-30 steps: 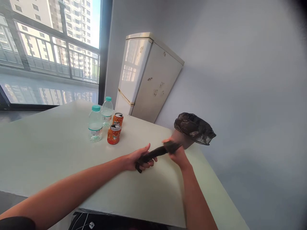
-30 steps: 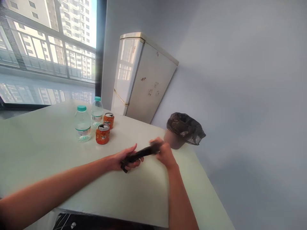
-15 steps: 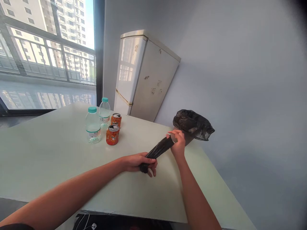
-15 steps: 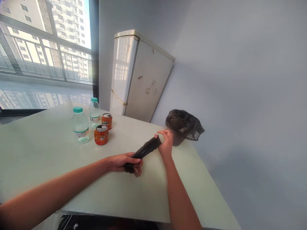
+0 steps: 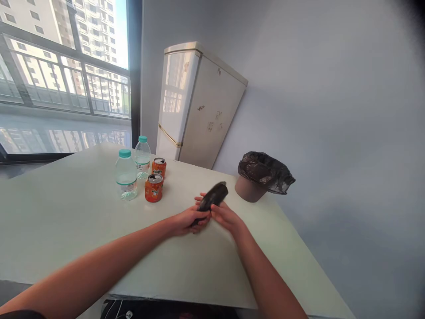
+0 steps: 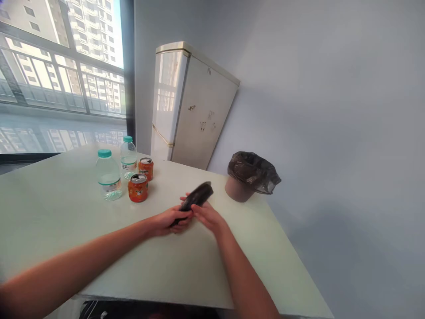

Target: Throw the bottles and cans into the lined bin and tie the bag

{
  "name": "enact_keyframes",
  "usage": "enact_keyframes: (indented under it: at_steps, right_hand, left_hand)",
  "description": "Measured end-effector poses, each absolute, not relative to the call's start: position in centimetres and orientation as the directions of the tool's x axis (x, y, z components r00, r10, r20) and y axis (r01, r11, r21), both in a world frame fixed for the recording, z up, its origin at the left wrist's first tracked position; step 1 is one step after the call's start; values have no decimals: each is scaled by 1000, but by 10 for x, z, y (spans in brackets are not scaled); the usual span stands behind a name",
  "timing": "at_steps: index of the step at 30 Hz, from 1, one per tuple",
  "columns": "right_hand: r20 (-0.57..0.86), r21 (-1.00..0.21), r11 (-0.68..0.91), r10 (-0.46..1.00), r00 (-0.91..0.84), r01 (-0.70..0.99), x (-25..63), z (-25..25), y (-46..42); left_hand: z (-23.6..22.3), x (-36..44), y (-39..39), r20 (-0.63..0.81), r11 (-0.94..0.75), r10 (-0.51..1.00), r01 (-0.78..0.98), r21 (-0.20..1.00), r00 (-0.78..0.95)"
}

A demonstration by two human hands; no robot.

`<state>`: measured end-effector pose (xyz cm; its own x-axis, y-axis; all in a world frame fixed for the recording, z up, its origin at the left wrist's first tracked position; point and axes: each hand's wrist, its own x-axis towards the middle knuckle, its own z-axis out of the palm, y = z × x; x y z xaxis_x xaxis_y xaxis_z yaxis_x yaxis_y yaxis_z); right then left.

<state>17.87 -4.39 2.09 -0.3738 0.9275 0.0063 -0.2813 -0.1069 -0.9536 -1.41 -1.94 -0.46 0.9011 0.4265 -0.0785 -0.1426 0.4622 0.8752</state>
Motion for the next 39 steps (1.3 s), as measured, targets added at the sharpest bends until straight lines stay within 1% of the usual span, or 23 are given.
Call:
enact_keyframes:
  at_steps: [2, 3, 4, 5, 7, 9, 13, 19, 22, 25, 27, 29, 31, 32, 33, 34, 36, 37, 38, 39]
  right_hand:
    - [3, -902, -128, 952, -305, -412, 153, 12, -40]
    - [-4, -869, -135, 964, -265, -477, 146, 10, -37]
    - [-10, -834, -134, 973, -229, -535, 144, 11, -34]
    - [-10, -802, -124, 981, -194, -584, 146, 13, -32]
    - [11, -756, -60, 995, -104, -652, 159, 22, -28]
    - [30, -739, 16, 1000, -8, -673, 176, 33, -27]
    - [57, -742, 107, 994, 97, -662, 196, 51, -33]
    - [109, -740, 176, 984, 143, -649, 198, 58, -41]
    - [105, -771, 204, 975, 196, -603, 201, 57, -37]
    - [139, -820, 208, 976, 167, -534, 201, 54, -33]
    - [122, -879, 144, 990, 77, -455, 196, 49, -32]
    - [27, -935, -5, 996, -87, -355, 186, 41, -34]
    - [-45, -953, -110, 972, -231, -281, 172, 31, -37]
    - [-43, -958, -113, 965, -257, -264, 165, 26, -38]
    - [-16, -963, -81, 969, -245, -258, 160, 23, -39]
    - [29, -967, -22, 980, -195, -255, 156, 20, -39]
    - [148, -967, 135, 988, -42, -215, 157, 18, -39]
    - [220, -964, 221, 975, 17, -149, 160, 19, -38]
    - [304, -951, 306, 952, 40, -42, 165, 20, -38]
    - [390, -916, 386, 921, 10, 112, 172, 22, -37]
  left_hand:
    - [-2, -15, -25, -157, 481, 217, 34, 876, 963]
    - [1, -15, -28, -181, 483, 134, 95, 870, 974]
    - [3, -15, -28, -190, 492, 93, 120, 862, 977]
    - [6, -15, -28, -184, 508, 99, 109, 854, 978]
    - [10, -15, -26, -156, 532, 178, 38, 846, 972]
    - [11, -15, -22, -141, 526, 223, 3, 851, 965]
    - [10, -16, -22, -159, 519, 170, 49, 853, 973]
    - [8, -18, -25, -147, 532, 169, 35, 846, 975]
    - [8, -17, -26, -143, 525, 166, 35, 850, 976]
    - [7, -15, -27, -85, 516, 267, -69, 854, 960]
    - [6, -14, -27, -18, 493, 381, -187, 850, 924]
    - [4, -13, -26, 41, 466, 463, -283, 838, 886]
    - [2, -12, -24, 54, 465, 485, -309, 830, 873]
    - [1, -12, -23, 37, 482, 476, -296, 825, 878]
    - [0, -12, -22, 11, 508, 457, -271, 818, 889]
    - [0, -13, -21, -17, 539, 433, -244, 806, 901]
    - [0, -14, -18, -53, 609, 387, -212, 764, 921]
    - [1, -15, -16, -60, 642, 364, -203, 740, 930]
    - [2, -17, -15, -61, 668, 346, -200, 717, 936]
    - [3, -18, -13, -65, 689, 333, -196, 698, 940]
